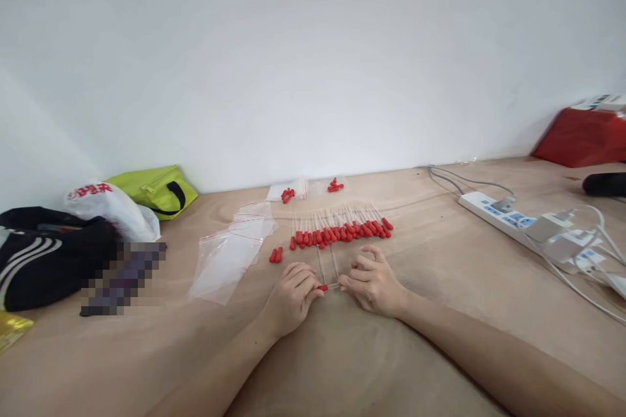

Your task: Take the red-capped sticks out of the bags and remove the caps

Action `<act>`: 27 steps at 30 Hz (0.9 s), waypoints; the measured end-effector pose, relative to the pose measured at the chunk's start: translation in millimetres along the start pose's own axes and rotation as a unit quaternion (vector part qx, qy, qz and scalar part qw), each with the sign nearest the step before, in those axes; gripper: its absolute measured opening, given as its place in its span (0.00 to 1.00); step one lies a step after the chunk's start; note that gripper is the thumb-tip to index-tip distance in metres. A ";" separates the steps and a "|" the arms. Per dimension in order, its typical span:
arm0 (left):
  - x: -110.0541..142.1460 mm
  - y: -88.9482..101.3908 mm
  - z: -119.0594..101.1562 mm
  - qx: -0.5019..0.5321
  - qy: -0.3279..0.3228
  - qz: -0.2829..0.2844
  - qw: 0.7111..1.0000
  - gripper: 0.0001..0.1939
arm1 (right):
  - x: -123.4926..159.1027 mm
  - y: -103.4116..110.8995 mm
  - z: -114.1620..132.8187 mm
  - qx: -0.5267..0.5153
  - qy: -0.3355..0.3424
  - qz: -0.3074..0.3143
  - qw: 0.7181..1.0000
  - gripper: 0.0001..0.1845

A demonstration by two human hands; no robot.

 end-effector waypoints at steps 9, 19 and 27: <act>0.7 0.4 -1.6 0.020 -0.008 0.006 1.000 0.10 | 0.6 0.8 2.1 -0.003 0.004 -0.004 1.000 0.08; 2.2 4.9 -5.8 0.040 -0.025 -0.012 0.999 0.07 | 1.5 2.9 6.3 -0.012 0.007 -0.013 1.000 0.09; 14.4 16.9 9.0 -0.009 0.017 -0.054 0.998 0.06 | 7.9 11.9 -0.9 -0.019 -0.013 -0.034 0.999 0.08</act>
Point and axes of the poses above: each hand's wrist, its own x-axis away from the middle knuckle, its own y-axis out of the back of the hand, z = x × y, the point moved 5 cm from there along -x, towards the middle knuckle, and after that the axes turned 12 degrees about -x, right-handed, at the moved point
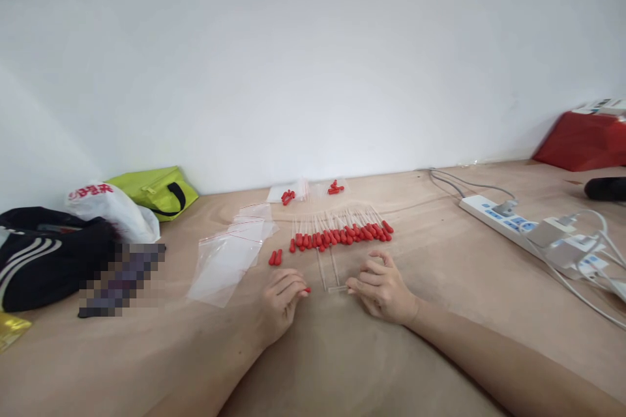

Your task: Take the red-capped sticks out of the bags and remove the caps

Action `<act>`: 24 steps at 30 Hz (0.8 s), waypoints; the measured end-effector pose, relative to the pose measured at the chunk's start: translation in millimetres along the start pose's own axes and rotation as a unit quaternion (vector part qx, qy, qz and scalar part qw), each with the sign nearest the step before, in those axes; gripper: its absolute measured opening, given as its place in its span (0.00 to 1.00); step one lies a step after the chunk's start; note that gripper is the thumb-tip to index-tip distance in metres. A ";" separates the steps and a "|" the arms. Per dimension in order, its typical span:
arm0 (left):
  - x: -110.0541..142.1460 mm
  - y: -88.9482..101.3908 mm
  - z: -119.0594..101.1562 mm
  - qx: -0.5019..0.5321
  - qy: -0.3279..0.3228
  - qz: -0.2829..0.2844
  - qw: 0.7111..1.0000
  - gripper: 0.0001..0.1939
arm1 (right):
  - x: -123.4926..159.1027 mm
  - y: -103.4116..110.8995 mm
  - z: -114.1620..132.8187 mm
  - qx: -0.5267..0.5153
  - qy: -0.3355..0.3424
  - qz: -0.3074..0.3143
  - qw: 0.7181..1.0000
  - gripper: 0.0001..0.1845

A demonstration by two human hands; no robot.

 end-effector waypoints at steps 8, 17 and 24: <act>20.1 14.7 80.6 -0.153 0.296 -0.080 0.939 0.14 | 0.9 -7.6 -17.3 0.037 -0.099 -0.015 0.994 0.12; 25.1 1.0 105.3 -0.081 0.394 0.017 0.916 0.15 | -15.1 -32.8 -20.1 0.033 -0.103 -0.019 0.994 0.10; 24.0 2.8 100.5 -0.075 0.392 0.040 0.916 0.15 | -20.5 -43.5 -20.1 0.066 -0.093 0.015 0.993 0.08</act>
Point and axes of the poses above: each hand's wrist, its own x-axis away from the middle knuckle, its own y-axis out of the back of the hand, z = x × y, the point moved 5 cm from there along -x, towards the middle knuckle, and after that the axes turned 12 degrees about -x, right-handed, at the moved point
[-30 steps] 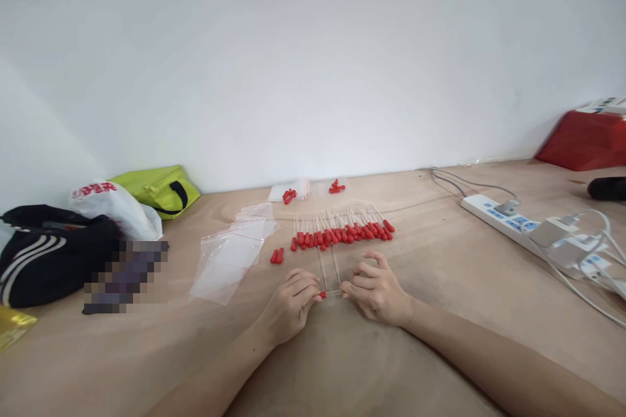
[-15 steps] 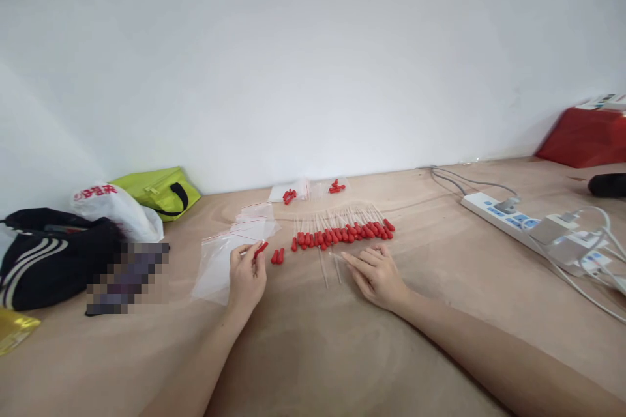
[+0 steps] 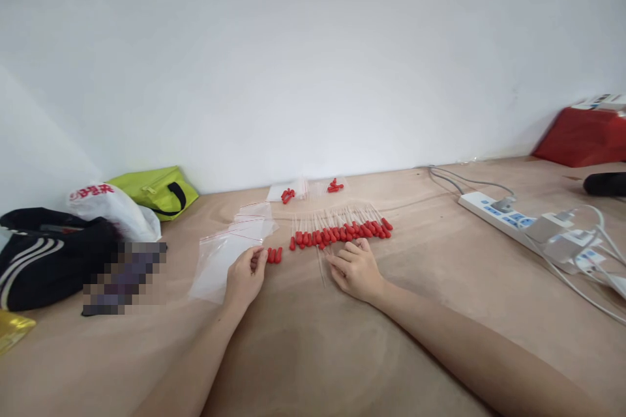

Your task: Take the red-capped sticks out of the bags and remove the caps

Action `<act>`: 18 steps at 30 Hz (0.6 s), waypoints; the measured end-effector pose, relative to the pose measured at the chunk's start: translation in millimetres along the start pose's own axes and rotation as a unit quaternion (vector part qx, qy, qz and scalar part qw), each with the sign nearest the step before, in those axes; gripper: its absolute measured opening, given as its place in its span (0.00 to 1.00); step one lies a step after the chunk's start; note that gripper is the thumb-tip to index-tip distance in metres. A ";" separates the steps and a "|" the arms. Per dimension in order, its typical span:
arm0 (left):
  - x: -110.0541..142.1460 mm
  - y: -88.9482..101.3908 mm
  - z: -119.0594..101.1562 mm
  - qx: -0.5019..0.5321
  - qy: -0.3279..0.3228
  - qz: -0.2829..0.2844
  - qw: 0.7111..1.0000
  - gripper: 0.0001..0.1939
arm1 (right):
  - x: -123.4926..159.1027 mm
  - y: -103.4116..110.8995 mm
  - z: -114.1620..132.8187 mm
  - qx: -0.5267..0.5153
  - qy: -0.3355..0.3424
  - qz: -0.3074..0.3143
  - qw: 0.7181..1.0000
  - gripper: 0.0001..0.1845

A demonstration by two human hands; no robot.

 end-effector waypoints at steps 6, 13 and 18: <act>2.1 4.5 -4.0 -0.042 -0.047 -0.043 0.997 0.13 | -1.7 -1.9 0.4 -0.031 -0.013 0.071 0.997 0.22; 13.9 7.4 -36.8 -0.123 -0.194 -0.120 0.966 0.07 | -3.9 -3.7 0.0 -0.041 -0.017 0.139 0.989 0.35; 14.4 -10.0 -65.8 -0.134 -0.249 -0.098 0.954 0.08 | -4.3 -0.2 0.1 -0.045 -0.032 0.138 0.989 0.33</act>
Point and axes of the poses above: each hand's wrist, its own x-axis away from the middle knuckle, its own y-axis out of the back of the hand, z = x × y, the point moved 5 cm from there along -x, towards the middle knuckle, and after that the axes turned 12 degrees about -x, right-handed, at the moved point
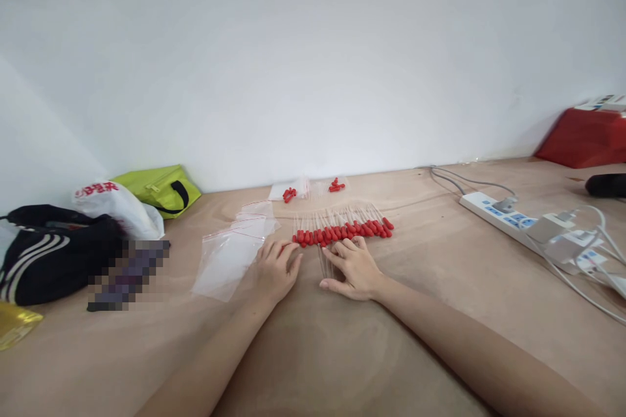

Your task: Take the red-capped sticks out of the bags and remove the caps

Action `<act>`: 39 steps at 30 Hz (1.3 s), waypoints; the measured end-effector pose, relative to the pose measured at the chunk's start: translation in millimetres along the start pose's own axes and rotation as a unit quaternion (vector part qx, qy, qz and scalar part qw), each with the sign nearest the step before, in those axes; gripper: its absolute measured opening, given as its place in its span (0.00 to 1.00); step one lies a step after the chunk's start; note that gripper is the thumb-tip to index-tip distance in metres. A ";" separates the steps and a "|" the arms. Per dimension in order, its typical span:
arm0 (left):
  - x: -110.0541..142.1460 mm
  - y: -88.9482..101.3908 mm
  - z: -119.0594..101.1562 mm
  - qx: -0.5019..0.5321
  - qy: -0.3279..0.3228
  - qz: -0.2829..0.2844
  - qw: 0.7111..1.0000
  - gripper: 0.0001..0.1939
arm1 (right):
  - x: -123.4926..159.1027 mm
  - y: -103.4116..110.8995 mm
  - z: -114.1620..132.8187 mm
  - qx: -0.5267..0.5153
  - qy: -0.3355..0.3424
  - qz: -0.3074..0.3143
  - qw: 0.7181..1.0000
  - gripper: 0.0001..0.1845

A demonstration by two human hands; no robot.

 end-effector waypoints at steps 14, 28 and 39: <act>-16.9 -26.1 -1.7 -0.042 0.108 0.032 0.993 0.10 | 38.4 27.4 -10.3 -0.072 -0.045 -0.082 0.993 0.15; 2.0 -4.4 -1.1 0.183 0.080 -0.015 0.980 0.07 | 38.5 25.3 -17.7 -0.051 -0.035 -0.124 0.990 0.14; 11.5 3.8 -17.5 0.308 0.046 0.067 0.948 0.06 | 35.5 22.7 -14.0 -0.012 -0.001 -0.130 0.991 0.24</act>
Point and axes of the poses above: each hand's wrist, its own x-axis away from the middle knuckle, its own y-axis out of the back of the hand, z = x × y, the point moved 5 cm from there along -x, towards the middle knuckle, and after that the axes turned 12 degrees about -x, right-handed, at the moved point
